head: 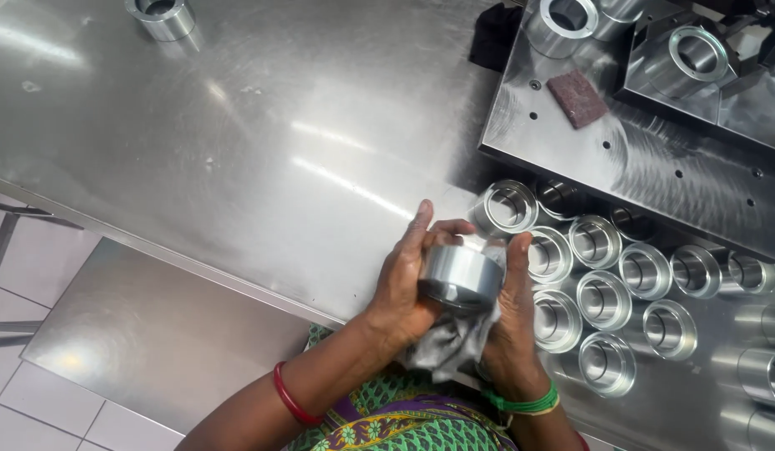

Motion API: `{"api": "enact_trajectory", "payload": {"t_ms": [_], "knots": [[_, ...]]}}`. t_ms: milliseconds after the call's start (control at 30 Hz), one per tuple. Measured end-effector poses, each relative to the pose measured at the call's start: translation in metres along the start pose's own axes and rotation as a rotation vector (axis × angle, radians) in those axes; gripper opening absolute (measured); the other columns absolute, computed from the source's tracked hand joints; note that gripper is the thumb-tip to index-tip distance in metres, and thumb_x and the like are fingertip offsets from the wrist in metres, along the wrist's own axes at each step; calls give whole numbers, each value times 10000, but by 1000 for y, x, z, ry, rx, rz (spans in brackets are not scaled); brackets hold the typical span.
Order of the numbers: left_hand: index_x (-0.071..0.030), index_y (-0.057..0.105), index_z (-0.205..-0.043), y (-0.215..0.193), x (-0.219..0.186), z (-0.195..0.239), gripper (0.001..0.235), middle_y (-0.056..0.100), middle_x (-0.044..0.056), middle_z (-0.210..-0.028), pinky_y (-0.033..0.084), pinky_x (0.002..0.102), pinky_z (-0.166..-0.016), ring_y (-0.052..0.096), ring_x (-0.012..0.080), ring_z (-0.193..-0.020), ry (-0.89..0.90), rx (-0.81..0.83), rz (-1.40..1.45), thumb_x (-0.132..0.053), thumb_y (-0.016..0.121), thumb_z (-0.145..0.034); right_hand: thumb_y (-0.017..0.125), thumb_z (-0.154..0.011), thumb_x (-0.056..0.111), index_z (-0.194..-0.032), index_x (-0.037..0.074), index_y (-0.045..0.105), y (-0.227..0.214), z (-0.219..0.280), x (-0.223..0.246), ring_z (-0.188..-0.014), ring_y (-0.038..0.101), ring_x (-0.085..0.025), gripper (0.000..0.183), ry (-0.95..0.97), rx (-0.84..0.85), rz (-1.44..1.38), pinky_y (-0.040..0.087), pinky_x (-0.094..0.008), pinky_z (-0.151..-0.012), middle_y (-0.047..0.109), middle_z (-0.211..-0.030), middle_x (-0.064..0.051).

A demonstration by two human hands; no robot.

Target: Cleaning and inspecting metal rings on a fabrication floor.

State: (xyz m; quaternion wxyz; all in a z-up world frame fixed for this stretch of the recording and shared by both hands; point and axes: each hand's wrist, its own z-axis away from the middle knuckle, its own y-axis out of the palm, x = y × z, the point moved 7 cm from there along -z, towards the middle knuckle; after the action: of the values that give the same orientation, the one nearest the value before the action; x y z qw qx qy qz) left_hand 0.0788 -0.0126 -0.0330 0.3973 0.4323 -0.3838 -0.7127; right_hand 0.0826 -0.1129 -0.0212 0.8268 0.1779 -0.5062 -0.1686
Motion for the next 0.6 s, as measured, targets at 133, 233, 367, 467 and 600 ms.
{"api": "enact_trajectory", "payload": {"t_ms": [133,233,367,467,600], "knots": [[-61,577,-1158,-26,21,-7,533,641,76,-960,620,379,-832,685,195,-940,230,-197,17,-567,453,-1044,598,-1016,583,-1005,18,646,-5,11,29,-678,601,-85,568,-429,43,302,509,-229,-586,652,-818,-32],[-175,564,-1308,-7,34,10,515,679,40,-1127,540,381,-955,653,182,-1094,162,-287,97,-563,488,-978,634,-1025,501,-841,68,620,-10,25,44,-578,569,-128,471,-853,-123,887,433,-249,-540,595,-670,-3],[-55,560,-1337,12,26,5,748,703,178,-1205,583,415,-976,700,255,-1079,-18,12,102,-680,386,-964,681,-965,512,-929,28,619,8,66,64,-688,616,-201,490,-1448,178,1084,458,-358,-642,644,-760,-54],[29,564,-1364,17,18,7,856,699,247,-1226,614,415,-895,720,283,-1002,-69,316,-18,-711,333,-1000,647,-1058,554,-952,6,622,-44,63,76,-717,649,-192,559,-1459,81,906,486,-325,-660,674,-811,-65],[42,680,-1358,-15,-11,1,784,709,224,-1074,604,341,-718,710,255,-881,304,413,-752,-661,446,-1101,629,-1121,582,-889,11,611,-111,50,95,-730,636,-133,617,-1349,-221,748,445,-241,-644,656,-814,-61]]}}
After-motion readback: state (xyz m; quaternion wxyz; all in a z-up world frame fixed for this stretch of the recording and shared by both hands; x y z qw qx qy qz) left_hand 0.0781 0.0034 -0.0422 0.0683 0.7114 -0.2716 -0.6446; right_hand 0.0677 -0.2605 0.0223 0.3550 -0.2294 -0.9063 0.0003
